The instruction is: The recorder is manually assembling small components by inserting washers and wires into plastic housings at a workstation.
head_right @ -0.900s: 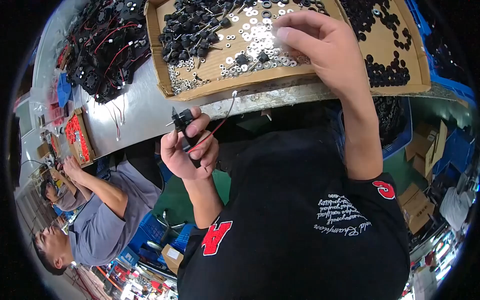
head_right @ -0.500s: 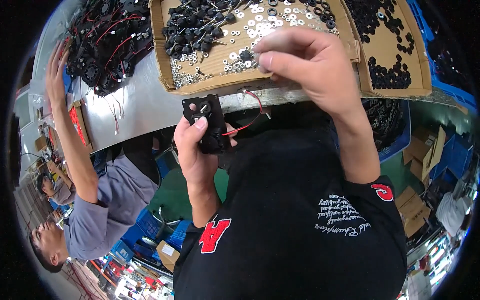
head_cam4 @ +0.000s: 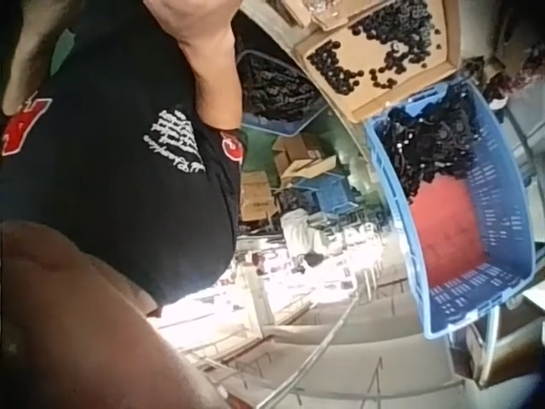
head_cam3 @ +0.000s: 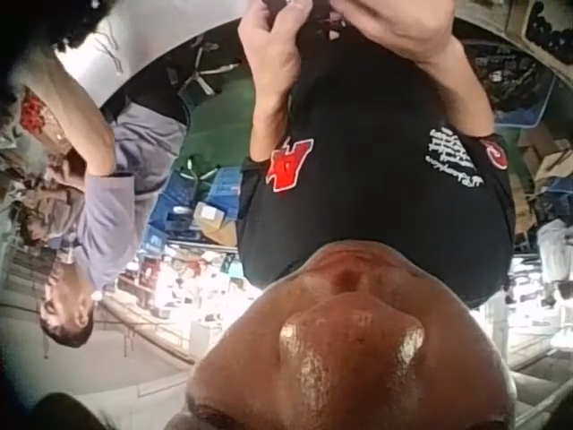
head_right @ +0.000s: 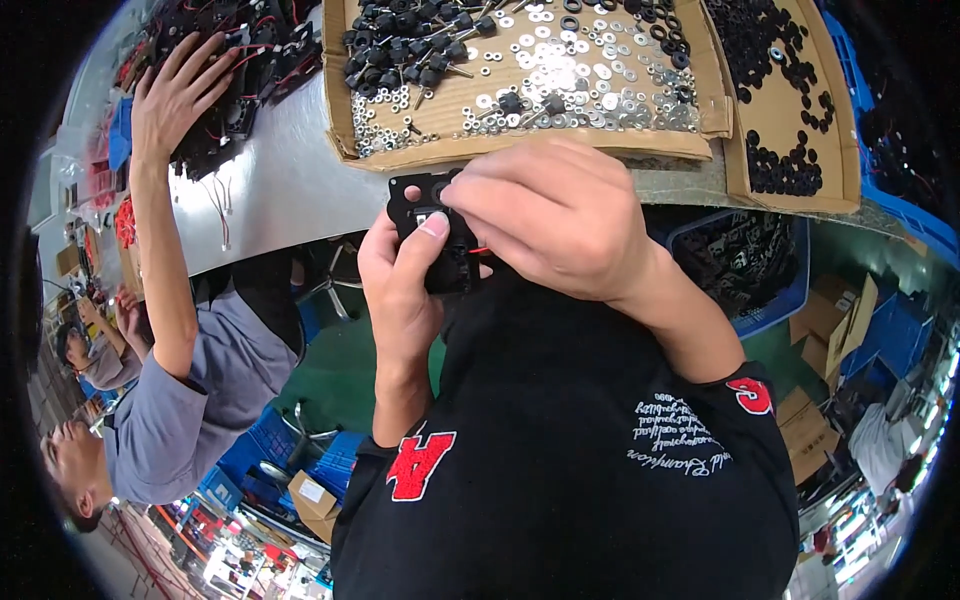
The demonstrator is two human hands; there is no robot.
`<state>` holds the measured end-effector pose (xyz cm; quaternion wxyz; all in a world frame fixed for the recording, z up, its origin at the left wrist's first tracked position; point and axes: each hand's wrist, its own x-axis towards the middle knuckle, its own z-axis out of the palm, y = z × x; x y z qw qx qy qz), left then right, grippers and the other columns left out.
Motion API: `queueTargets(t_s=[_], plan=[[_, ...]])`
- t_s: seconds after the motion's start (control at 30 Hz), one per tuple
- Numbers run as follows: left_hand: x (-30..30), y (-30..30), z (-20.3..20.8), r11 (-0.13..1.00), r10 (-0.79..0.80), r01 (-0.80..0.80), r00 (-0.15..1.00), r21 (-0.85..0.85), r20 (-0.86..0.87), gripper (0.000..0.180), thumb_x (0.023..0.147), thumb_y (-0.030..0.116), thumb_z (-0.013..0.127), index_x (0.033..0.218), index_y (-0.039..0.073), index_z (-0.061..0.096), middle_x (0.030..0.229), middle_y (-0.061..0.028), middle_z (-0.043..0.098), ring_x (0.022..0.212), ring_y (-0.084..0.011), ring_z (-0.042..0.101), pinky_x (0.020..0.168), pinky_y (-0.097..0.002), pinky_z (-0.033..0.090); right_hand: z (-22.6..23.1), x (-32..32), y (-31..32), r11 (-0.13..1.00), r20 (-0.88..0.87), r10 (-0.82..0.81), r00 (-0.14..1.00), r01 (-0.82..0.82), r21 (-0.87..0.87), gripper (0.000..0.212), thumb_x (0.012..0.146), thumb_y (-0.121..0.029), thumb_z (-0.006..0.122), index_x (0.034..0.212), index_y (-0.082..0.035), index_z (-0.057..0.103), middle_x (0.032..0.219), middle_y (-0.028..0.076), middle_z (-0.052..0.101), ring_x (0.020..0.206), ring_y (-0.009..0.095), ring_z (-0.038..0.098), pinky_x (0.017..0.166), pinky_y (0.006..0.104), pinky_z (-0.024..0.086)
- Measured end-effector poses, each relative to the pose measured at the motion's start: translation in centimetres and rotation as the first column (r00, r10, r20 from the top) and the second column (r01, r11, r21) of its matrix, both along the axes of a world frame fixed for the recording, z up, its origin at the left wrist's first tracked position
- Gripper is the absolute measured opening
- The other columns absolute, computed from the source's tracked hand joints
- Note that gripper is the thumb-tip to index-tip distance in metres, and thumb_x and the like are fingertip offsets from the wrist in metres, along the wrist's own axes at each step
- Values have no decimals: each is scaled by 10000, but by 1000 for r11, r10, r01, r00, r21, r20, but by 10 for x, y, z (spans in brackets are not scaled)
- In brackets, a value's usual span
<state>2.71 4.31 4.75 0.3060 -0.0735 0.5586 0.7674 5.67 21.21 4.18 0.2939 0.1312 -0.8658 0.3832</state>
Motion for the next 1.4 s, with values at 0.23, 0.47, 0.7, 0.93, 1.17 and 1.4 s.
queueTargets(t_s=[0.23, 0.47, 0.7, 0.93, 1.17, 1.4], plan=[[-8, -11, -4, 999, -36, 36, 999, -21, -39, 296, 928, 121, 598, 1176, -24, 525, 985, -74, 633, 796, -107, 632, 629, -265, 576, -8, -8, -9, 990, -26, 86, 996, -82, 111, 267, 660, 14, 750, 920, -21, 702, 869, 99, 690, 707, 225, 648, 595, 302, 481], [-9, -10, -12, 999, -46, 45, 999, -28, -28, 295, 929, 132, 605, 1168, -22, 528, 986, -69, 639, 809, -104, 629, 635, -265, 575, -10, -3, -21, 955, 197, 10, 980, 49, -293, 228, 708, 57, 734, 931, 24, 695, 895, 123, 669, 710, 165, 640, 570, 271, 494], [-8, -9, -16, 996, -76, 70, 991, -59, -107, 305, 924, 125, 608, 1174, -32, 529, 953, -70, 644, 777, -103, 635, 647, -267, 569, -18, -5, -12, 984, 191, 84, 978, -50, -173, 282, 734, 36, 713, 1011, -12, 688, 829, 90, 635, 704, 153, 616, 592, 251, 486], [-8, -18, -22, 996, -81, 82, 997, -43, 6, 320, 921, 109, 597, 1195, -38, 519, 960, -80, 640, 783, -134, 654, 644, -274, 567, 3, -36, 34, 964, 448, -190, 873, 253, -86, 148, 823, -78, 673, 944, 8, 668, 827, 53, 638, 731, 119, 592, 654, 246, 470], [-4, -23, -20, 1000, -28, 28, 1000, -4, 11, 317, 921, 113, 590, 1180, -55, 518, 966, -104, 641, 798, -182, 680, 641, -290, 569, -3, -79, 49, 959, 488, -234, 841, 116, 260, 208, 834, -165, 645, 929, 21, 653, 825, 159, 654, 749, 258, 668, 696, 337, 519], [-7, -40, -30, 1000, -9, 9, 1000, 23, 1, 304, 921, 109, 589, 1171, -52, 524, 952, -101, 640, 803, -185, 682, 644, -291, 571, -7, -99, 46, 948, 614, -281, 737, 113, 299, 186, 788, -108, 628, 901, 36, 658, 740, 142, 681, 687, 241, 671, 665, 322, 519]])
